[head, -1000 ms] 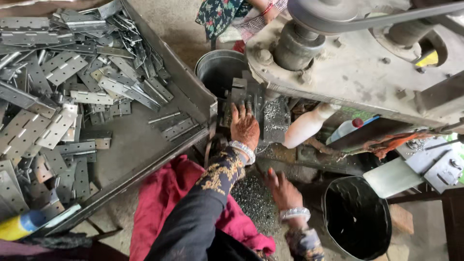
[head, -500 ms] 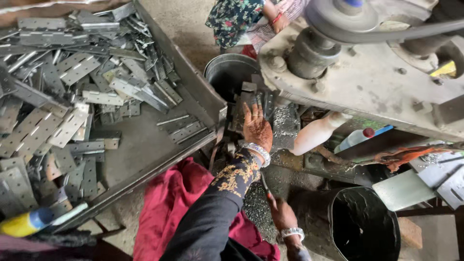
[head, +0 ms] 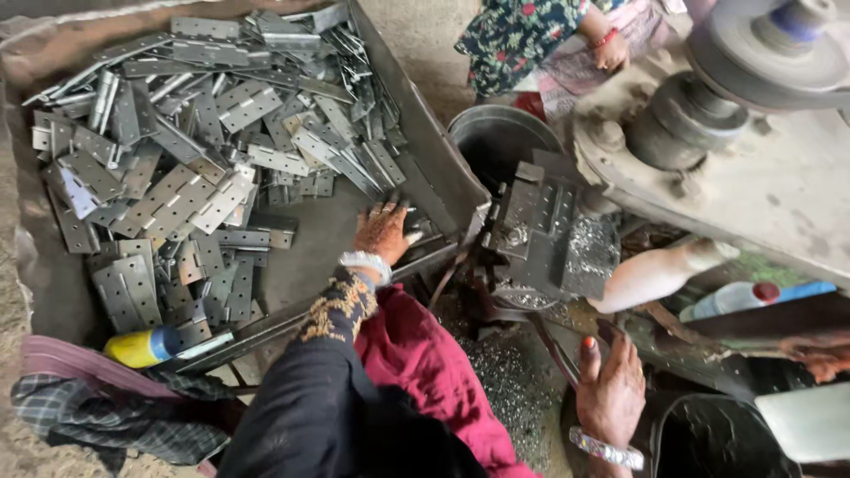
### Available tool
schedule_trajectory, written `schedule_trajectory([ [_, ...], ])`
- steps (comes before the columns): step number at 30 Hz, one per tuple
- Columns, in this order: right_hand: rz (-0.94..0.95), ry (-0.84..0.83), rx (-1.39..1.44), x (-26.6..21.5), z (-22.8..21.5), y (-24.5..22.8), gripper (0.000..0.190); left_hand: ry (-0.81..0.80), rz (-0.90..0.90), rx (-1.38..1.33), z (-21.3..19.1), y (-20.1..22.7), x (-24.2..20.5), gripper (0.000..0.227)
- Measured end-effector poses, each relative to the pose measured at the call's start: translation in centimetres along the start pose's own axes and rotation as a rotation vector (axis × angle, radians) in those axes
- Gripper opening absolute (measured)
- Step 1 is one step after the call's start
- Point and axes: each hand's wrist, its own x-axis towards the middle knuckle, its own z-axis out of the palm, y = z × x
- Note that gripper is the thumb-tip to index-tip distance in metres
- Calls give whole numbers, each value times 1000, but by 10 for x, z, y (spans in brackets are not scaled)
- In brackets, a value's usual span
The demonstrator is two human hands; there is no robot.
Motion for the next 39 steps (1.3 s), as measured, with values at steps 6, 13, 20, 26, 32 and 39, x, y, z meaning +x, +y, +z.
schedule_trajectory([
  [6, 88, -25, 54, 6, -6, -14, 67, -529, -275, 209, 34, -35, 18, 28],
  [13, 85, 30, 41, 7, 1, 2, 66, 361, 497, 367, 63, -111, 111, 24],
  [20, 168, -52, 8, 5, 12, 7, 63, -156, 139, 416, 67, -105, 73, 18],
  [26, 97, -47, -25, 2, -5, -5, 62, 32, -214, -73, -17, -83, -13, 20],
  [32, 135, -49, 74, -2, -18, -31, 46, 140, -258, -113, -84, -31, -27, 29],
  [39, 239, -159, -61, 4, -13, -28, 54, -230, 270, -98, -79, 166, -61, 25],
])
